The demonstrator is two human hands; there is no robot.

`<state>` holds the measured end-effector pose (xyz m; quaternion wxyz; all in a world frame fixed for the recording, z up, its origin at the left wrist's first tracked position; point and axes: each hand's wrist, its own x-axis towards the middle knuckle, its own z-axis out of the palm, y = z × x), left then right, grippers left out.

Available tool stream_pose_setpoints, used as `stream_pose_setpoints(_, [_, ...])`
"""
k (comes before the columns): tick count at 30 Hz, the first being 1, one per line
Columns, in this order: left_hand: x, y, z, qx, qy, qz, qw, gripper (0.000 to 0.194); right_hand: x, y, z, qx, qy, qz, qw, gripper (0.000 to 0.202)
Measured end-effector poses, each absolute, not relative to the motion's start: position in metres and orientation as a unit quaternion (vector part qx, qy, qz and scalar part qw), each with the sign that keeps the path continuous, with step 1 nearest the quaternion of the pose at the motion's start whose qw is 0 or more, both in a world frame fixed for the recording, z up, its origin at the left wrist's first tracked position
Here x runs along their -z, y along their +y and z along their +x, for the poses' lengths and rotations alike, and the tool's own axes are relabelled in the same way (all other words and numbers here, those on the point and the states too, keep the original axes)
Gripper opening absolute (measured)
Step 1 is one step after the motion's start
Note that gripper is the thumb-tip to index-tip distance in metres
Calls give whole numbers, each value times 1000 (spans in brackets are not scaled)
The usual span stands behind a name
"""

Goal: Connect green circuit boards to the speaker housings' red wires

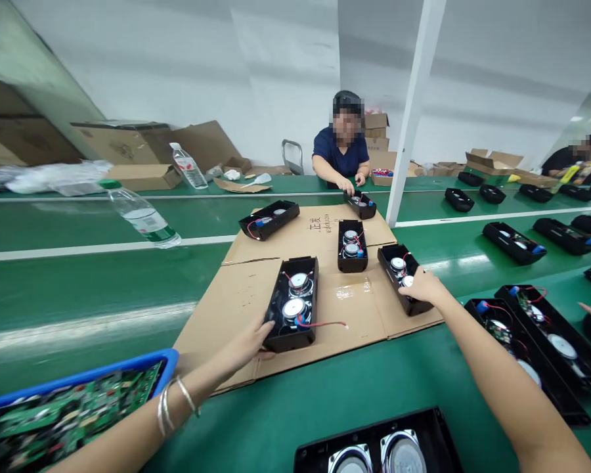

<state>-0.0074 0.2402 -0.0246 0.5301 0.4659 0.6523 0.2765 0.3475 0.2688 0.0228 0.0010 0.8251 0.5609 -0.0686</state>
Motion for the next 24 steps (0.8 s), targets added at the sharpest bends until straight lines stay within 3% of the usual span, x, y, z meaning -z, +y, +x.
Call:
stream_pose_setpoints(5, [25,219,1,-289,635,443,563,50,-44,246,319,30,598,801,-3,83])
stream_pose_setpoints(11, [18,216,10,-311,633,414,576,47,-35,291,223,18,639,767,-48,77])
stream_pose_setpoints(17, [20,211,8,-342,628,394,577,40,-20,334,186,10,557,828,-62,38])
stream_pose_setpoints(24, [25,216,5,-349,608,389,597,38,-15,338,189,0,527,849,-40,36])
